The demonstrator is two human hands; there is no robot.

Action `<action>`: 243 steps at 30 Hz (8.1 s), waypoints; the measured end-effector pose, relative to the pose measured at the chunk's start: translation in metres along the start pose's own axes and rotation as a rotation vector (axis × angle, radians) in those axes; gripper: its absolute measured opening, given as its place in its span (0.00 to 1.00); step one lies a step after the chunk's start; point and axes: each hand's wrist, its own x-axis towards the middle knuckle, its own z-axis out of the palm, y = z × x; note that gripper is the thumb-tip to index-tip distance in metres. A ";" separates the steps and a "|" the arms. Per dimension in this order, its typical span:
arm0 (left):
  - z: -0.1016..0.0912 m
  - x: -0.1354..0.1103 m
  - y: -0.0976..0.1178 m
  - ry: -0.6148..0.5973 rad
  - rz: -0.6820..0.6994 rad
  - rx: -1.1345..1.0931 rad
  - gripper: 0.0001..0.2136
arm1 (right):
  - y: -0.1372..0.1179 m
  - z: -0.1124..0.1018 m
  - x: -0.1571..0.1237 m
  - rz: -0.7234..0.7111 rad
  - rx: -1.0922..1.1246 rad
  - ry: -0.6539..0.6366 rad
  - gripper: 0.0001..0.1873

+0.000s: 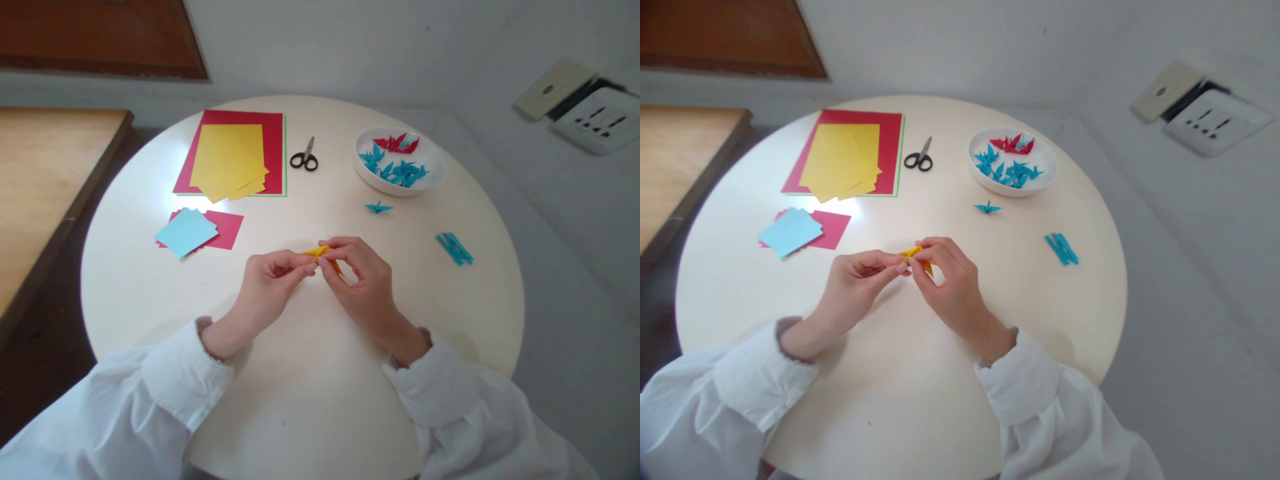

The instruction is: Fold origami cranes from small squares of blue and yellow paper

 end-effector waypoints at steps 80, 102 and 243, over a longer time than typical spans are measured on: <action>-0.006 0.005 -0.007 0.139 0.151 0.131 0.06 | 0.008 -0.004 0.001 -0.007 -0.087 0.036 0.04; -0.013 0.009 -0.010 -0.096 0.326 0.220 0.08 | 0.006 -0.006 -0.002 0.124 0.136 -0.073 0.03; -0.010 0.004 -0.007 -0.144 0.475 0.714 0.06 | 0.006 0.004 -0.004 0.424 0.430 -0.164 0.06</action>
